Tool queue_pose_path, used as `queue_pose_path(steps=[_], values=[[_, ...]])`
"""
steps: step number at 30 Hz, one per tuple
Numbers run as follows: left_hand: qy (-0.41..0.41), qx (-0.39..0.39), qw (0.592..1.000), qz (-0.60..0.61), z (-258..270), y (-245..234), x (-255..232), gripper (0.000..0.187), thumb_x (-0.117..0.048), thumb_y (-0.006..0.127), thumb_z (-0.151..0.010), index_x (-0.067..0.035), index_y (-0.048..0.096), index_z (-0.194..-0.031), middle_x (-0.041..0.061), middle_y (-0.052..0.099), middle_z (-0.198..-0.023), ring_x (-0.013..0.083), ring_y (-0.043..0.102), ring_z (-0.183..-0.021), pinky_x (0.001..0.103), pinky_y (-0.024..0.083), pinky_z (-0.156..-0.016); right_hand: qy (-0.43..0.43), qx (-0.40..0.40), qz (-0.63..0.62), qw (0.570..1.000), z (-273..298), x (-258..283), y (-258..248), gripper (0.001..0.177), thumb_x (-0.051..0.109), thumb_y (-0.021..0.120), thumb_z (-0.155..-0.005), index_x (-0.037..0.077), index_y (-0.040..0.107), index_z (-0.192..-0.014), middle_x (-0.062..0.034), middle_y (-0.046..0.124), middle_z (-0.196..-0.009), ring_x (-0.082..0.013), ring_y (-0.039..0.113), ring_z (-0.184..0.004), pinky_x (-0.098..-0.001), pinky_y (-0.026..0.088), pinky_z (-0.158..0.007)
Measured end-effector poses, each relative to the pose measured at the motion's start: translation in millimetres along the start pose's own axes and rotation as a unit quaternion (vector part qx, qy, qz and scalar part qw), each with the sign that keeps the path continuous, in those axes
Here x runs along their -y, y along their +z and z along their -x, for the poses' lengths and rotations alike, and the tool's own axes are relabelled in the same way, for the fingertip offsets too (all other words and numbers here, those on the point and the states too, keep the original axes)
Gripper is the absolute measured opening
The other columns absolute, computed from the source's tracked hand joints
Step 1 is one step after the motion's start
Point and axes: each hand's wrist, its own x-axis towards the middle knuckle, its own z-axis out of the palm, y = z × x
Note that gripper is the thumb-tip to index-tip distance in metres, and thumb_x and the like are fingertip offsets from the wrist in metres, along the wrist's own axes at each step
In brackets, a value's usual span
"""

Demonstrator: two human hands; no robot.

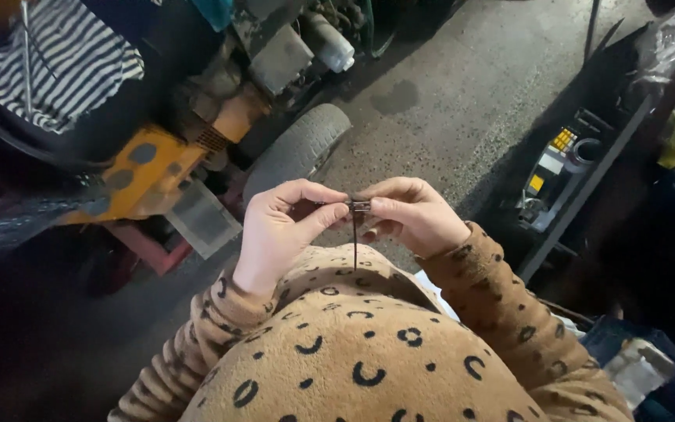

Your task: The person cleans various tools and a blue storage case using several cloths, first handling a small metal component and then wiping down the case and other items in a workspace.

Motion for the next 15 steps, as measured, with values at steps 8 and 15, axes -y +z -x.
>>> queue_pose_path(steps=[8, 15], values=[[0.052, 0.029, 0.997, -0.04, 7, -2, 4, 0.014, 0.001, 0.086, -0.08, 0.0, 0.079, -0.092, 0.014, 0.073, -0.075, 0.014, 0.074, -0.074, 0.028, 0.063, -0.066, -0.028, 0.081, -0.019, 0.996, 0, -14, -23, 0.016, -0.008, 0.072, -0.087, -0.007, 0.074, -0.103, -0.0316, 0.071, -0.097, -0.0425, 0.076, -0.087, -0.0549, 0.069, -0.065], [0.049, 0.051, 0.995, -0.063, 13, -3, -1, 0.011, 0.003, 0.086, -0.08, 0.001, 0.079, -0.089, 0.016, 0.073, -0.075, 0.0153, 0.074, -0.075, 0.027, 0.064, -0.062, -0.024, 0.089, -0.029, 0.995, 7, -12, -16, 0.013, -0.012, 0.073, -0.085, -0.011, 0.073, -0.098, -0.0325, 0.068, -0.093, -0.0409, 0.075, -0.085, -0.0554, 0.069, -0.067]])
